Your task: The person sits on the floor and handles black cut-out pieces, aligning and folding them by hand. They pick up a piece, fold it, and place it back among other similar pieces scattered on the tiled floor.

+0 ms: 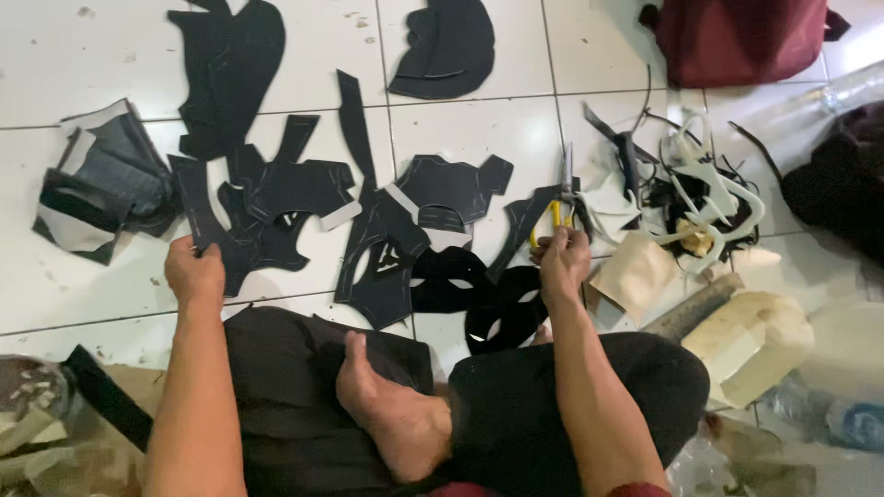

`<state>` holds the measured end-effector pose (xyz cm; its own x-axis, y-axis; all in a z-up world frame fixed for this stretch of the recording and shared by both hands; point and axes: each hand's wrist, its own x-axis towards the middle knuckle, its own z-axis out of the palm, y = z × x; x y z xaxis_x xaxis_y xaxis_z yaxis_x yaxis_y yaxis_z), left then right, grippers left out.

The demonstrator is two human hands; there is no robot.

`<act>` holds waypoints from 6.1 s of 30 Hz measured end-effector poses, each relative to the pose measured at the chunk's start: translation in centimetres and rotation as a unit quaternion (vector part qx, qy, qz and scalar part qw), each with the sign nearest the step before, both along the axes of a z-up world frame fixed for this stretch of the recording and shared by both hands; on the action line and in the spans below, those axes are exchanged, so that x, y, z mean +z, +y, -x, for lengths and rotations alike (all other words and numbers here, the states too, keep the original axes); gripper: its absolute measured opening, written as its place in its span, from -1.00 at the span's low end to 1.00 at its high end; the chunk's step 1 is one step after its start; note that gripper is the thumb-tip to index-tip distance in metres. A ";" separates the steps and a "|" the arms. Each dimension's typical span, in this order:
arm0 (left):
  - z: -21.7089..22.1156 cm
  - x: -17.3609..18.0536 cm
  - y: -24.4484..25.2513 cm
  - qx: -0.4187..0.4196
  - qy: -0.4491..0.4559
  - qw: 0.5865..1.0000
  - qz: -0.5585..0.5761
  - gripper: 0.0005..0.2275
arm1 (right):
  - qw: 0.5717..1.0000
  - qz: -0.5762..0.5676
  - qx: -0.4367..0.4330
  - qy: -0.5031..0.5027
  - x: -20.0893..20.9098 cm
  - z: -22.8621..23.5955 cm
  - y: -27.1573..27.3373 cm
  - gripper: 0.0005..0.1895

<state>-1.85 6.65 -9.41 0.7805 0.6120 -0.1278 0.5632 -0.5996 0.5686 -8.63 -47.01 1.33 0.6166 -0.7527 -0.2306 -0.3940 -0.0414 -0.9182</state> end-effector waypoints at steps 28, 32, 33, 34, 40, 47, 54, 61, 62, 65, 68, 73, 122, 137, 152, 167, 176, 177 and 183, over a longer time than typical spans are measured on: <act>0.1 7.0 -3.3 0.132 -0.034 0.973 0.185 -0.46 | 0.953 0.080 0.202 0.209 -3.0 -0.4 -0.4 -0.59; 1.2 9.4 -4.5 0.138 -0.048 0.966 0.211 -0.46 | 0.954 0.075 0.202 0.207 -2.4 -0.2 0.7 -0.61; 1.4 8.9 -4.6 0.127 -0.059 0.967 0.211 -0.50 | 0.963 0.045 0.184 0.191 -1.5 0.0 1.4 -0.62; 1.1 7.3 -3.7 0.127 -0.059 0.967 0.212 -0.50 | 0.963 0.046 0.184 0.191 -2.4 -0.1 0.8 -0.62; 1.0 7.6 -3.5 0.076 -0.019 0.996 0.044 -0.86 | 0.937 0.132 0.217 0.237 0.4 -0.1 1.9 -0.61; 1.2 9.6 -3.6 0.118 0.081 0.985 -0.095 -0.87 | 0.939 0.143 0.221 0.220 0.1 0.0 1.7 -0.58; 0.1 11.9 -5.9 -0.008 0.016 0.988 -0.156 -0.83 | 0.935 0.142 0.235 0.225 -1.9 -0.2 0.5 -0.59; -1.4 8.4 -7.5 -0.148 0.043 0.972 -0.176 -0.72 | 0.943 0.119 0.232 0.208 -0.1 -0.2 1.4 -0.58; -1.7 8.2 -7.6 -0.147 0.067 0.972 -0.172 -0.69 | 0.938 0.126 0.236 0.220 0.7 -0.1 1.8 -0.58; -1.9 8.3 -7.8 -0.149 0.096 0.971 -0.162 -0.66 | 0.934 0.132 0.238 0.230 -0.2 -0.2 1.4 -0.58; -2.2 7.4 -7.6 -0.141 0.105 0.974 -0.141 -0.62 | 0.936 0.130 0.235 0.228 -0.7 -0.3 1.1 -0.58; -2.0 8.9 -8.2 -0.126 0.106 0.983 -0.082 -0.56 | 0.936 0.125 0.240 0.225 -0.8 -0.3 1.0 -0.59; -14.5 7.6 -7.3 -0.157 -0.156 0.966 -0.132 -0.91 | 0.948 -0.071 0.188 0.246 5.3 -2.4 2.9 -0.67; -5.0 9.7 -6.5 -0.065 -0.179 0.980 0.053 -0.84 | 0.951 -0.073 0.198 0.226 5.6 -1.7 3.1 -0.70; 1.7 14.8 -8.9 -0.065 -0.018 0.989 -0.131 -0.76 | 0.964 0.024 0.207 0.162 -1.2 0.0 0.4 -0.63; 1.6 13.0 -22.0 -0.359 0.104 0.923 -0.095 -0.64 | 0.941 0.089 0.244 0.219 -1.4 -0.5 0.6 -0.58; 2.1 12.5 -22.3 -0.347 0.058 0.935 0.055 -0.72 | 0.961 0.039 0.213 0.171 1.6 -0.1 2.3 -0.60; 2.2 12.2 -22.3 -0.345 0.049 0.934 0.083 -0.74 | 0.964 0.030 0.210 0.158 2.0 0.0 2.5 -0.61; 2.0 15.7 -20.9 -0.247 -0.045 0.943 0.217 -0.66 | 0.962 0.033 0.216 0.166 0.5 0.0 1.6 -0.62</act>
<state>-3.82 -14.21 6.25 0.9764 0.0757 -0.2024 0.2137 -0.4767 0.8527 -8.67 -45.39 1.81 0.7756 -0.4630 -0.4291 -0.5978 -0.3202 -0.7349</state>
